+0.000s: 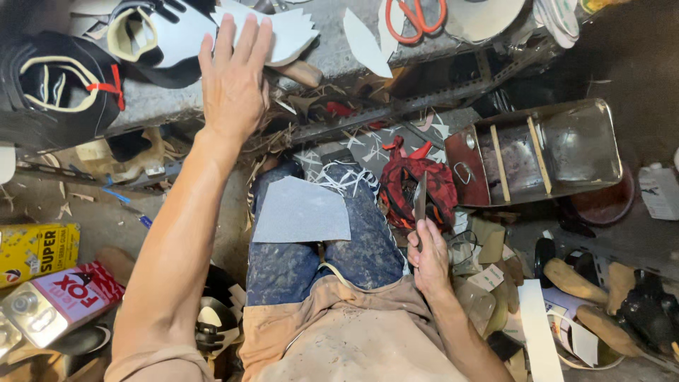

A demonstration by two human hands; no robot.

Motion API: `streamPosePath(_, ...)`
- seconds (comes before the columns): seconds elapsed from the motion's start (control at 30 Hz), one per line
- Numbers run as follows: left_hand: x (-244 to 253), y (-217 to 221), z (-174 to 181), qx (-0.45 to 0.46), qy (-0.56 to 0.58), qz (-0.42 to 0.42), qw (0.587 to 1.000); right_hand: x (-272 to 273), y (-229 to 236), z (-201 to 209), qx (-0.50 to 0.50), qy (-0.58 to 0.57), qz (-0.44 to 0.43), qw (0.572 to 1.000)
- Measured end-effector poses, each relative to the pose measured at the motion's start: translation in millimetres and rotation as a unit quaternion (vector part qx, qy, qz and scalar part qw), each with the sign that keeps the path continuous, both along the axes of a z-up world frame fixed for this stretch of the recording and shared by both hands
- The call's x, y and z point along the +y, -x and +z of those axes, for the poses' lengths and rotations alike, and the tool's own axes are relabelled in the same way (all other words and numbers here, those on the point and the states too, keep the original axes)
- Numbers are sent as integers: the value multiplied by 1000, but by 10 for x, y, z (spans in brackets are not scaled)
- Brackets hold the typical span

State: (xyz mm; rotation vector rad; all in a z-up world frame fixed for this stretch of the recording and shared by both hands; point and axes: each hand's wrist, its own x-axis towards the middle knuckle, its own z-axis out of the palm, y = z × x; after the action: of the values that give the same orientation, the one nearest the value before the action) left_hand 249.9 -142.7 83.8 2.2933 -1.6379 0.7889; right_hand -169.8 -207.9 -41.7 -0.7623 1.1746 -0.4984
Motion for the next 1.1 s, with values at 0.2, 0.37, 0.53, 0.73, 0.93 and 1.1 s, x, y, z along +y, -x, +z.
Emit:
streamPosePath(0.2, 446, 419, -201, 213, 37, 21, 976, -68, 163, -145, 10, 126, -17, 992)
streamPosePath(0.37, 1411, 974, -740, 251, 140, 94, 953, -217, 278, -398, 20, 193, 41, 980)
streamPosePath(0.53, 1868, 1200, -741, 316, 141, 154, 926, -124, 96, -209, 24, 200, 37, 979)
streamPosePath(0.73, 1052, 1038, -293, 287, 127, 6, 949, 45, 112, -264, 7, 204, 20, 979)
streamPosePath(0.93, -192, 760, -228, 198, 73, -114, 971, 26, 352, -585, 14, 202, -1, 979)
streamPosePath(1.1, -1033, 617, -195, 162, -23, -171, 972, -37, 311, -256, 30, 131, -6, 991)
